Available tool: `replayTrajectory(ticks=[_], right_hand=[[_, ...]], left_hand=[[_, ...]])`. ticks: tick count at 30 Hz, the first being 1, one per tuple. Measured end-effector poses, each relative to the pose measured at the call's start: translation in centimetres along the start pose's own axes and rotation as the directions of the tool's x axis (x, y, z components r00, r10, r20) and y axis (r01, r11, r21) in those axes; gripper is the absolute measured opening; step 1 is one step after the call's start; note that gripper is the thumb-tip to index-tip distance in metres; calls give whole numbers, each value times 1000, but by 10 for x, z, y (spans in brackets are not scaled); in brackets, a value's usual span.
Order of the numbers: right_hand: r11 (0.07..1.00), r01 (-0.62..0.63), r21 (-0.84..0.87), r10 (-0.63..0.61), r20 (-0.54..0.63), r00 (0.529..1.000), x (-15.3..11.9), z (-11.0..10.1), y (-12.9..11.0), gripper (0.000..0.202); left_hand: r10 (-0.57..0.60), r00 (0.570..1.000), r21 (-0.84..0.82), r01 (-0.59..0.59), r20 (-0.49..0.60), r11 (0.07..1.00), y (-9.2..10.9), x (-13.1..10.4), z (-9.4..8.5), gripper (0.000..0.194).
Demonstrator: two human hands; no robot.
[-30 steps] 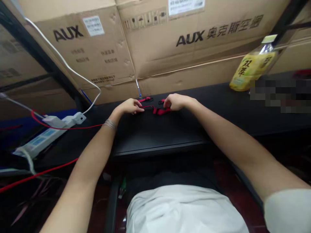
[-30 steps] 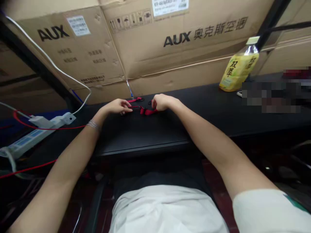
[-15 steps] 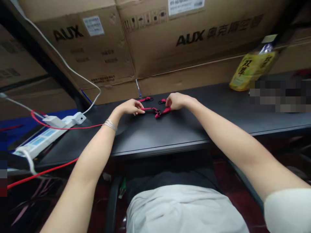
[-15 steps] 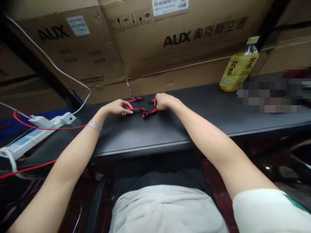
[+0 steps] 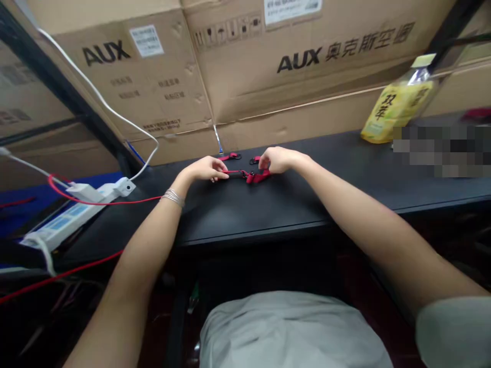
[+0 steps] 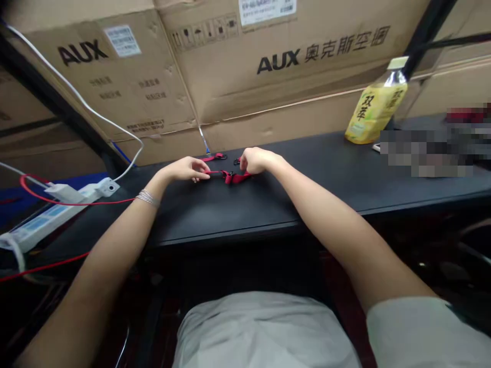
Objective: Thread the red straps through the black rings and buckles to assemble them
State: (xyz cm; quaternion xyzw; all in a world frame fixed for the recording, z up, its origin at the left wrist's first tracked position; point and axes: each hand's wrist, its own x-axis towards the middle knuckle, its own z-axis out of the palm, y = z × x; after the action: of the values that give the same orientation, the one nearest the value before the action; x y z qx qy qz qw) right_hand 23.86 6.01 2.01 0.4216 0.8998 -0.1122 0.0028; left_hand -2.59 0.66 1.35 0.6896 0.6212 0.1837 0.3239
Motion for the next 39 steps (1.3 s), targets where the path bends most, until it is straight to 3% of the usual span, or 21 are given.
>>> replayTrajectory(ticks=[6,17,22,30,34,39], right_hand=[[999,26,31,-26,-7,1000,5,2,7,45],[994,-84,71,78,79,994,2,-3,7,41],[999,-17,50,11,126,992,1,-6,13,46],[996,-10,86,-2,129,992,7,-3,22,29],[977,-38,209,12,128,992,9,-1,22,21],[871,-64,486,36,66,997,16,5,29,15]], left_hand=[[16,1000,-12,-16,8,1000,3,-1,1,43],[-16,999,32,17,-28,999,1,-1,-1,42],[-34,996,78,41,-86,996,-8,4,-5,40],[-82,986,110,99,-143,989,-12,7,-8,35],[-109,979,117,130,-172,985,-11,6,-9,28],[-122,974,116,146,-189,982,-8,4,-8,24]])
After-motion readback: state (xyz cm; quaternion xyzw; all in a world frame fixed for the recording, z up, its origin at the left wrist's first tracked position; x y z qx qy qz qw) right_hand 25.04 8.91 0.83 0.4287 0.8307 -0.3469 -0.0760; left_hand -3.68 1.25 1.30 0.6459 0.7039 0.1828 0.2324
